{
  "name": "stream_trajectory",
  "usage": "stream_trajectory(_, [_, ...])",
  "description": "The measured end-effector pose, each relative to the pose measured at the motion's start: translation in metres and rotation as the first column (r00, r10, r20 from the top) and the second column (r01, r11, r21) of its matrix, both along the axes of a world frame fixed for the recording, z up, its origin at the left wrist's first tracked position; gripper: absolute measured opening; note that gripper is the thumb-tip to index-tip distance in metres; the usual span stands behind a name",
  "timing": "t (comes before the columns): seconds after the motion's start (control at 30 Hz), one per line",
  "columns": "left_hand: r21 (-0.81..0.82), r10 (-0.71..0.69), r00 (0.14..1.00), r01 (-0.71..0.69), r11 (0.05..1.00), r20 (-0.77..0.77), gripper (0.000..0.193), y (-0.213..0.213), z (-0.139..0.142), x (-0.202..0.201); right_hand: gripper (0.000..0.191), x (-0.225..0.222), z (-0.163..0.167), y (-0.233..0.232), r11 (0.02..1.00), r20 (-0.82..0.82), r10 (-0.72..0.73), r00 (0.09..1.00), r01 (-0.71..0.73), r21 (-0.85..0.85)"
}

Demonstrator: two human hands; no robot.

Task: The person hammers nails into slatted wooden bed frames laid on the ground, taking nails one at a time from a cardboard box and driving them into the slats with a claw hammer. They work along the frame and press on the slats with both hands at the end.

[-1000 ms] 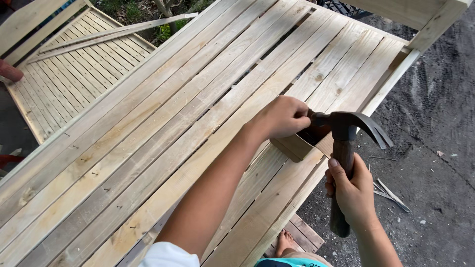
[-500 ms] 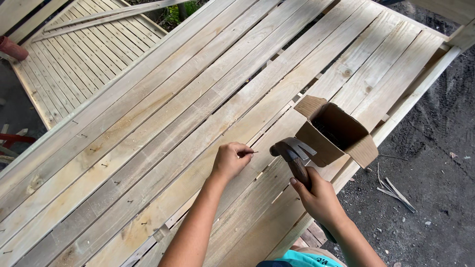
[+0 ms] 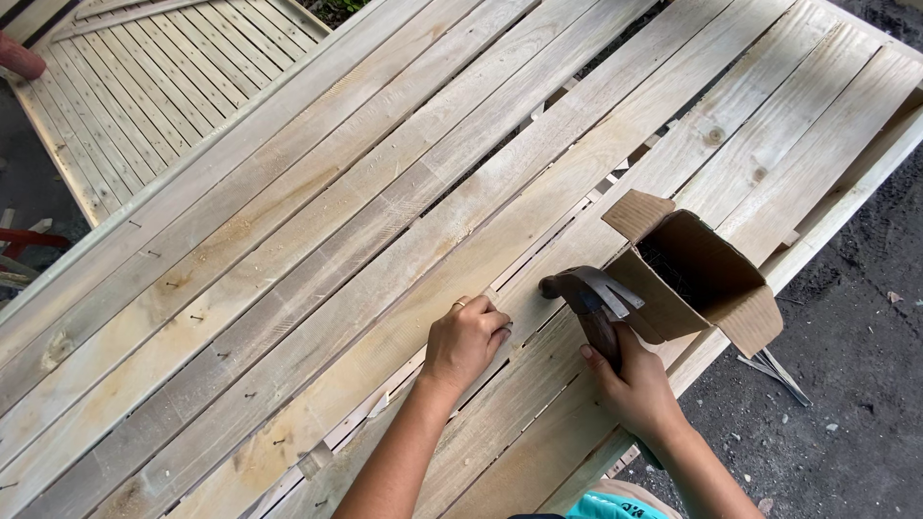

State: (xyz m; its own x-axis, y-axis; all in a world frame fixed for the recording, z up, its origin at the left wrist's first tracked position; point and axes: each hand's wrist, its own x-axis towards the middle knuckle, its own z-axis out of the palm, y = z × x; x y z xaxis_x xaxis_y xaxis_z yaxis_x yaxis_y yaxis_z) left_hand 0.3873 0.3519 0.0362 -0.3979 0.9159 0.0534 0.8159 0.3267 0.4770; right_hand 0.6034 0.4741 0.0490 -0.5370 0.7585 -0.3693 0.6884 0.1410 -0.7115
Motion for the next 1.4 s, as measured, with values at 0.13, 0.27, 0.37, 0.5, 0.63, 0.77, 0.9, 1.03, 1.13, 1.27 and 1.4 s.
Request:
stream_trajectory(0.13, [0.041, 0.008, 1.000, -0.008, 0.999, 0.011, 0.004, 0.005, -0.005, 0.000, 0.040, 0.001, -0.002, 0.002, 0.999, -0.070, 0.010, 0.997, -0.006, 0.052])
stream_trajectory(0.27, [0.247, 0.093, 0.897, -0.217, 0.944, 0.433, 0.011, 0.001, -0.009, -0.009, 0.040, 0.000, -0.004, 0.003, 0.999, -0.055, -0.001, 0.998, 0.003, 0.050])
stream_trajectory(0.37, [0.349, 0.020, 0.839, -0.248, 0.904, 0.543, 0.012, -0.006, -0.013, -0.015, 0.041, 0.000, -0.004, 0.003, 1.000, -0.032, -0.005, 0.999, 0.005, 0.017])
stream_trajectory(0.5, [0.332, 0.083, 0.825, -0.315, 0.889, 0.558, 0.010, -0.005, -0.020, -0.016, 0.042, 0.000, -0.004, 0.004, 0.998, -0.075, 0.015, 0.997, -0.010, 0.067])
stream_trajectory(0.63, [0.350, 0.113, 0.933, -0.238, 0.906, 0.341, 0.011, 0.002, -0.025, -0.011, 0.042, -0.001, -0.006, 0.004, 0.999, 0.001, -0.007, 1.000, 0.007, 0.034])
stream_trajectory(0.77, [0.308, 0.116, 0.971, -0.178, 0.935, 0.211, 0.013, 0.004, -0.024, -0.008, 0.042, -0.001, -0.006, 0.003, 0.997, -0.052, 0.011, 0.999, -0.007, 0.073])
stream_trajectory(0.9, [0.295, 0.137, 0.973, -0.188, 0.937, 0.184, 0.014, 0.005, -0.023, -0.006, 0.041, -0.001, -0.003, 0.003, 0.999, -0.010, 0.015, 1.000, -0.014, 0.047])
stream_trajectory(1.03, [0.299, 0.145, 0.971, -0.198, 0.933, 0.188, 0.014, 0.006, -0.024, -0.005, 0.040, -0.002, 0.001, 0.003, 1.000, 0.049, 0.020, 0.999, -0.020, 0.000])
stream_trajectory(1.13, [0.316, 0.145, 0.973, -0.197, 0.928, 0.182, 0.014, 0.005, -0.024, -0.005, 0.041, -0.003, 0.002, 0.003, 1.000, 0.046, 0.021, 0.999, -0.021, 0.002])
stream_trajectory(1.27, [0.319, 0.140, 0.973, -0.193, 0.928, 0.183, 0.013, 0.005, -0.024, -0.005, 0.042, -0.003, 0.001, 0.002, 0.999, 0.006, 0.023, 1.000, -0.023, 0.038])
stream_trajectory(1.4, [0.306, 0.141, 0.973, -0.193, 0.932, 0.184, 0.014, 0.005, -0.023, -0.005, 0.042, -0.003, 0.000, 0.002, 1.000, 0.023, 0.015, 1.000, -0.015, 0.017])
